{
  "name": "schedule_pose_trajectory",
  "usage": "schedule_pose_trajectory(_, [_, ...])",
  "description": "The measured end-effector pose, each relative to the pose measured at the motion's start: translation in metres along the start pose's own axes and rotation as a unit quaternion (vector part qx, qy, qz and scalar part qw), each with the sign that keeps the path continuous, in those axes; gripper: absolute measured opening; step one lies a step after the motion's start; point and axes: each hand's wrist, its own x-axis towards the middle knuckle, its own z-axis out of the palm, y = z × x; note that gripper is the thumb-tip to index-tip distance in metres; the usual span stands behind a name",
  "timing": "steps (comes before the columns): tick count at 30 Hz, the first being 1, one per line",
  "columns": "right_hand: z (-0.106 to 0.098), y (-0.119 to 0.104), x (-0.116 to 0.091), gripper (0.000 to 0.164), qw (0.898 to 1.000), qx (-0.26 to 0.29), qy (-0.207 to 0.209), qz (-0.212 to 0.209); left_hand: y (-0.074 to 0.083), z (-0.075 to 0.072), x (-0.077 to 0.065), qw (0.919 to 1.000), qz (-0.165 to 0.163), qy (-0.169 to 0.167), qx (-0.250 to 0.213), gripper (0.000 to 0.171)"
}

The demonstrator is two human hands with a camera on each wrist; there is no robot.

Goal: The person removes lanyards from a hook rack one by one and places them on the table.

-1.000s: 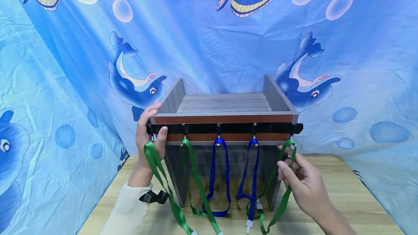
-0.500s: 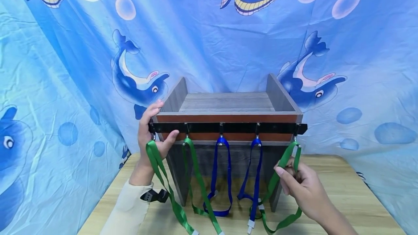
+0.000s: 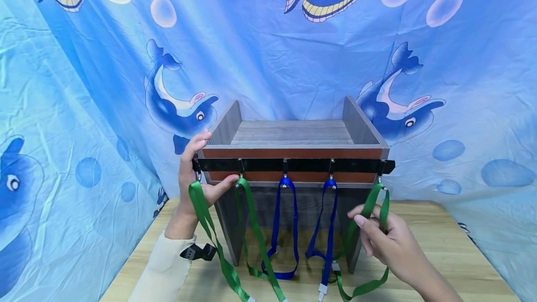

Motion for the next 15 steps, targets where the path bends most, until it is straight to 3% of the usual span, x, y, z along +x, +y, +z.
schedule_pose_trajectory(4, [-0.004,-0.001,-0.003,0.031,0.999,-0.012,0.015,-0.036,0.0,0.0,0.0,1.0,0.003,0.003,0.0,0.089])
schedule_pose_trajectory(8, [-0.01,-0.008,-0.004,0.033,0.996,-0.023,0.057,-0.066,0.0,0.001,-0.001,1.0,0.001,0.005,0.003,0.089])
schedule_pose_trajectory(15, [-0.026,-0.019,0.001,0.034,0.982,0.086,0.073,-0.153,0.001,0.0,-0.001,1.0,-0.004,0.003,0.008,0.088])
